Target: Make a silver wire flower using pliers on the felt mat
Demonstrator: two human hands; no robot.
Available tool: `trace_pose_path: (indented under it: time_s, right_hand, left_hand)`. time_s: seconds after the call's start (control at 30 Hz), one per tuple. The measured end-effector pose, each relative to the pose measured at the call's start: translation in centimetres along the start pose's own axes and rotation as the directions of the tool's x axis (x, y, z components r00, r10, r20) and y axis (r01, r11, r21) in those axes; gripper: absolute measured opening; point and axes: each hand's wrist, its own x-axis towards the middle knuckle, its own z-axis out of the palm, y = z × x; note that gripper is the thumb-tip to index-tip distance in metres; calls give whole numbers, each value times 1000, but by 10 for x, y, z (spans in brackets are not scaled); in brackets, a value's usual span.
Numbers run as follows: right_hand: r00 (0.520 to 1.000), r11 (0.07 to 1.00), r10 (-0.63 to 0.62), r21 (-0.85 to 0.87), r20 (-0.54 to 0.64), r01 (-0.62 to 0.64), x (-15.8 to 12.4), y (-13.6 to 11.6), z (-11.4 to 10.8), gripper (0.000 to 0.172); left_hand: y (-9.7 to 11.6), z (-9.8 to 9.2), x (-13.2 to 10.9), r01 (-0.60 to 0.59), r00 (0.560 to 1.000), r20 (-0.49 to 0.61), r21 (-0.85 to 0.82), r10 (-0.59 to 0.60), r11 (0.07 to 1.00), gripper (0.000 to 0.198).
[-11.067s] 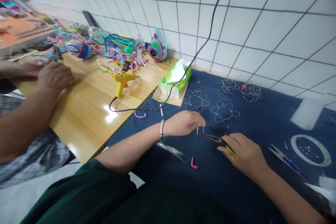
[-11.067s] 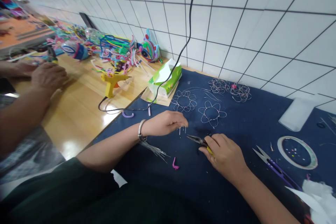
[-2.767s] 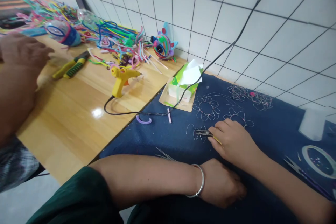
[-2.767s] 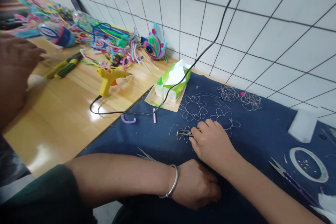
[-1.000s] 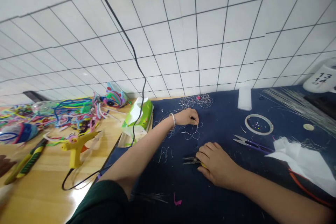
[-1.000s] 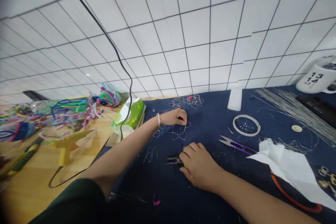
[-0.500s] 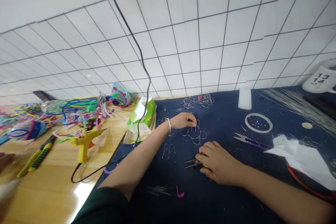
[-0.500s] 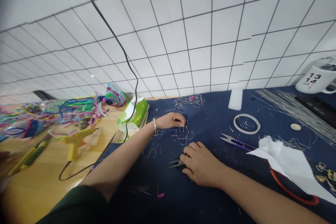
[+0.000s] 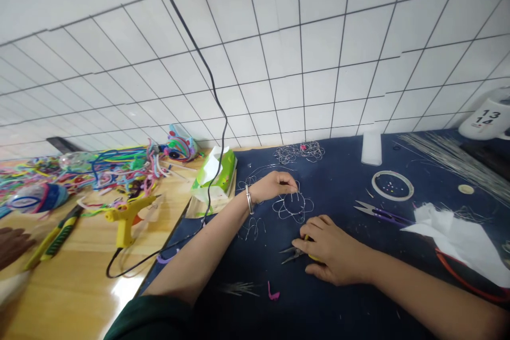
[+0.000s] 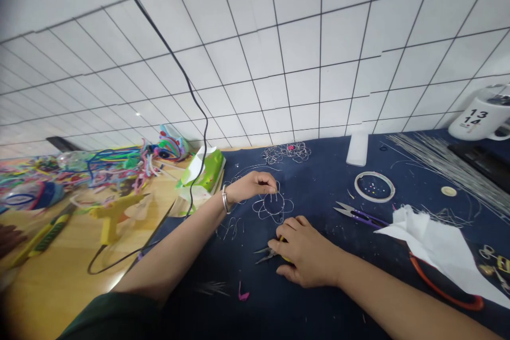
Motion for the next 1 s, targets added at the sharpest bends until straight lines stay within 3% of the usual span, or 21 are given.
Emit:
trace_pose_path:
  time_s: [0.1, 0.2, 0.3, 0.4, 0.47, 0.53, 0.8, 1.0]
  right_hand:
    - [999, 999, -39, 20, -29, 40, -1, -4, -1, 50]
    - [988, 996, -46, 68, -147, 57, -3, -7, 4, 36]
    - [932, 981, 108, 192, -346, -42, -4, -8, 8, 19]
    - [821, 900, 358, 397, -444, -178, -2, -7, 4, 17]
    - [747, 812, 508, 528, -429, -248, 0, -5, -2, 18]
    - [718, 741, 585, 609, -376, -285, 2, -2, -7, 21]
    - [731, 678, 629, 646, -264, -350, 4, 10, -5, 10]
    - [701, 587, 662, 765, -266, -264, 5, 13, -8, 16]
  left_hand:
    - [9, 5, -16, 33, 998, -41, -129, -38, 991, 19]
    - [19, 13, -32, 62, 993, -89, -200, -81, 978, 20]
    - [29, 22, -44, 57, 988, -125, -241, -89, 969, 19]
    - [39, 31, -47, 44, 987, -139, -228, -77, 973, 19]
    - [44, 37, -44, 31, 989, -136, -173, -55, 985, 17]
    - [50, 41, -40, 4, 991, -131, -93, -17, 996, 14]
    - [53, 57, -27, -61, 991, -117, 49, 66, 997, 13]
    - [51, 58, -30, 7, 989, -145, -66, -17, 998, 18]
